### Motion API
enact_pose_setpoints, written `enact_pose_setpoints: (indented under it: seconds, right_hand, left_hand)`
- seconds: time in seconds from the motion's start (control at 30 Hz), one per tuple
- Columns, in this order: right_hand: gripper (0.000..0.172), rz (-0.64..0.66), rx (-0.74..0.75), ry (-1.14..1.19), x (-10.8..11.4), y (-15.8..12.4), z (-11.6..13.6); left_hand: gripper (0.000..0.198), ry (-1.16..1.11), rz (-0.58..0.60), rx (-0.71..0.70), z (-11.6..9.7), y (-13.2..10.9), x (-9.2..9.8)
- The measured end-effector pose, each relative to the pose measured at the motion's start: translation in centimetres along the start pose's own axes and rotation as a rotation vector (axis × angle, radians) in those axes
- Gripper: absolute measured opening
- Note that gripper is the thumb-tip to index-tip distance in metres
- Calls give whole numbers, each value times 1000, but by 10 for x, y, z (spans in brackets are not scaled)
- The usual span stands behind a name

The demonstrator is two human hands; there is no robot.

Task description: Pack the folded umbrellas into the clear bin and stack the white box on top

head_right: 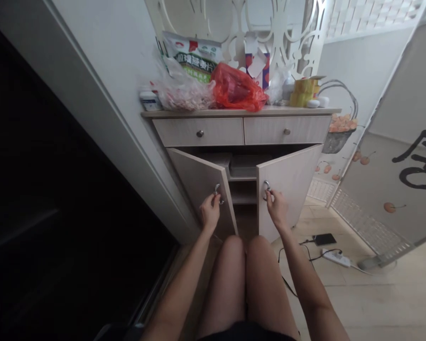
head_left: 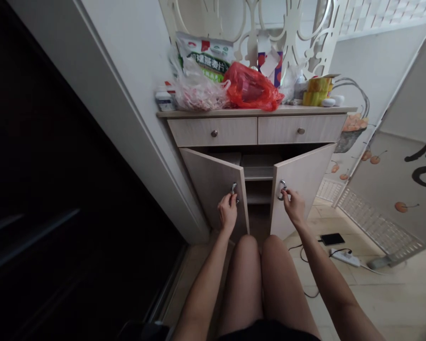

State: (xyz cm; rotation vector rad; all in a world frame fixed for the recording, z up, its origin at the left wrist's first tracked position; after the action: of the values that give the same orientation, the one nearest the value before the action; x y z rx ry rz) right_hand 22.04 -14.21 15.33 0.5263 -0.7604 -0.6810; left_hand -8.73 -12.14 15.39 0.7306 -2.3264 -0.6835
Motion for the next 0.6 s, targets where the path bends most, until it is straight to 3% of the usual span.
enact_pose_setpoints:
  seconds: [0.23,0.43,0.6]
  right_hand:
    - [61,-74,31,-57,75,-25,-28]
    - [64,-94,31,-47,118,-38,-46]
    - [65,-151,-50,-154,155,-49,-81]
  left_hand:
    - [32,-22,-110,39,28,-15,62]
    - [36,81,-282,52,59,-26,130]
    - [31,190,-380,127,92,-25,186]
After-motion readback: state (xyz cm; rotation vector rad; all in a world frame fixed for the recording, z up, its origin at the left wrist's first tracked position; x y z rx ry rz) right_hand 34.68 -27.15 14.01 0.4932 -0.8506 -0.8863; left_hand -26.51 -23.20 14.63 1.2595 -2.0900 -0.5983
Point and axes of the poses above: each hand's wrist, its own y-axis towards the middle knuckle, its own x-axis out of the back of the hand, z = x × y, the point moved 10 cm from there along y, towards the middle knuckle, and after that the axes turned 6 degrees about -z, right-handed, at the moved point
